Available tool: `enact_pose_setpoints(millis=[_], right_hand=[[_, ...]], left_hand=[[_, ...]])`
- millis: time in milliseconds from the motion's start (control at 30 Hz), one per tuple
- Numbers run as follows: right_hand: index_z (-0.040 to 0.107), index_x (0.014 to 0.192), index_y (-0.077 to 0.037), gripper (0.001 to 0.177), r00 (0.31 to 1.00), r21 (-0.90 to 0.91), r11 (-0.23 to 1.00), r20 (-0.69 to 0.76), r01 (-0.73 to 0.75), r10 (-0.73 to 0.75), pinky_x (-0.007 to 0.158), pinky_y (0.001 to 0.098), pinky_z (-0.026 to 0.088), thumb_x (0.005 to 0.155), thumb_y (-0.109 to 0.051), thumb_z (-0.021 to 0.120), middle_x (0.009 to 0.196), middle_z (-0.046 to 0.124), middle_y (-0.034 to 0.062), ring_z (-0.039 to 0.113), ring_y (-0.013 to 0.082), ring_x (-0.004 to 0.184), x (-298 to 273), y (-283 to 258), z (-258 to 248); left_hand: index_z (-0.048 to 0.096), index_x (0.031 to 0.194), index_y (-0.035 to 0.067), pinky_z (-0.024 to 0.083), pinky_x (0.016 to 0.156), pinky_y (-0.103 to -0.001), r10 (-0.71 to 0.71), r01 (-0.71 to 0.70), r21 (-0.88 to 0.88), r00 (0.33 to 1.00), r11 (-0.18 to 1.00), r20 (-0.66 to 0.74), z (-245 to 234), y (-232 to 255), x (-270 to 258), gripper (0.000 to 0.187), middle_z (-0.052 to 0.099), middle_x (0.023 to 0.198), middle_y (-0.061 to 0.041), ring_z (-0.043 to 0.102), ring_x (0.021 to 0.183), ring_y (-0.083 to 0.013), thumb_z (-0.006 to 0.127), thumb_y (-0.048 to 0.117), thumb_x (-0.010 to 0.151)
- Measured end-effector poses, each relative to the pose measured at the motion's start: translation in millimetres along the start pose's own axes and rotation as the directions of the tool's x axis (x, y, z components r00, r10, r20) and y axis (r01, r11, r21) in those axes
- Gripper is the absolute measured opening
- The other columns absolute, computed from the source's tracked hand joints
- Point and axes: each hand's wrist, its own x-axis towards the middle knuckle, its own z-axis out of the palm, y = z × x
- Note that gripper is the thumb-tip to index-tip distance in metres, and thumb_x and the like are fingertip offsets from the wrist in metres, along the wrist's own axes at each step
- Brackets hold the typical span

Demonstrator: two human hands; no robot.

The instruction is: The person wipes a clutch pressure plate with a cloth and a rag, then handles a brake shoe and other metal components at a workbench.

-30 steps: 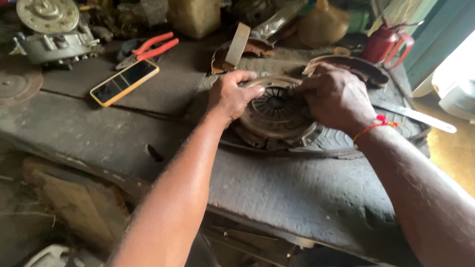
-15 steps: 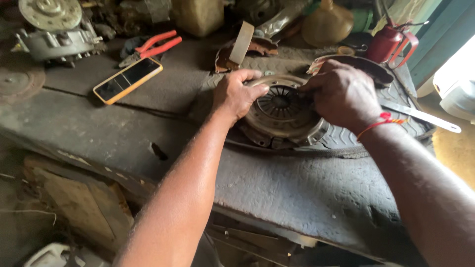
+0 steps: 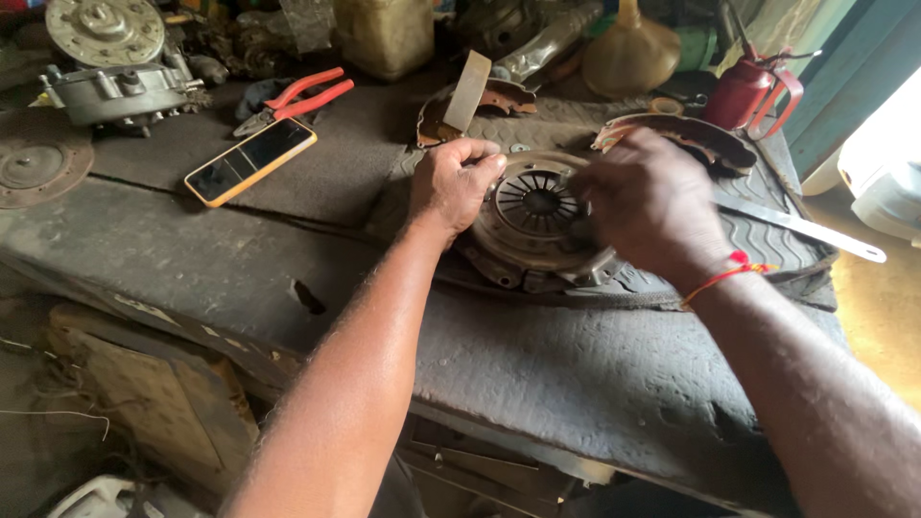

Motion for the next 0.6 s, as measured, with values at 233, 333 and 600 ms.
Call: enact_pose_setpoints(millis=[233, 333, 600], right_hand=[[0.084, 0.100, -0.015, 0.025, 0.899, 0.146, 0.956, 0.400, -0.256, 0.179, 0.072, 0.0334, 0.058, 0.077, -0.011, 0.077, 0.088, 0.076, 0.0044, 0.072, 0.0179, 0.080, 0.2, -13.3, -33.8], [0.081, 0.107, -0.012, 0.021, 0.890, 0.195, 0.878, 0.237, -0.436, 0.390, 0.075, 0.0302, 0.059, 0.087, -0.012, 0.074, 0.095, 0.078, 0.0046, 0.074, 0.0141, 0.081, 4.3, -11.3, -34.1], [0.080, 0.107, -0.016, 0.023, 0.892, 0.052, 0.926, 0.296, -0.373, 0.343, 0.072, 0.0396, 0.060, 0.088, -0.027, 0.073, 0.095, 0.078, 0.0131, 0.074, 0.0284, 0.077, 54.9, -27.0, 21.4]], left_hand=[[0.075, 0.101, 0.000, 0.060, 0.076, -0.030, 0.084, -0.082, -0.215, 0.996, 0.973, -0.002, 10.7, -6.8, 9.3, 0.027, 0.076, 0.090, -0.007, 0.071, 0.082, -0.0124, 0.076, 0.021, 0.083], [0.079, 0.101, 0.007, 0.057, 0.075, -0.027, -0.032, 0.041, 0.145, 0.998, 0.989, -0.060, -0.2, -4.6, 1.7, 0.028, 0.079, 0.088, -0.001, 0.072, 0.079, -0.0096, 0.074, 0.025, 0.080], [0.079, 0.098, 0.005, 0.058, 0.081, -0.028, 0.085, -0.082, 0.048, 0.994, 0.995, -0.063, 9.4, -11.1, 9.1, 0.024, 0.081, 0.092, -0.009, 0.074, 0.084, -0.0145, 0.072, 0.020, 0.081]])
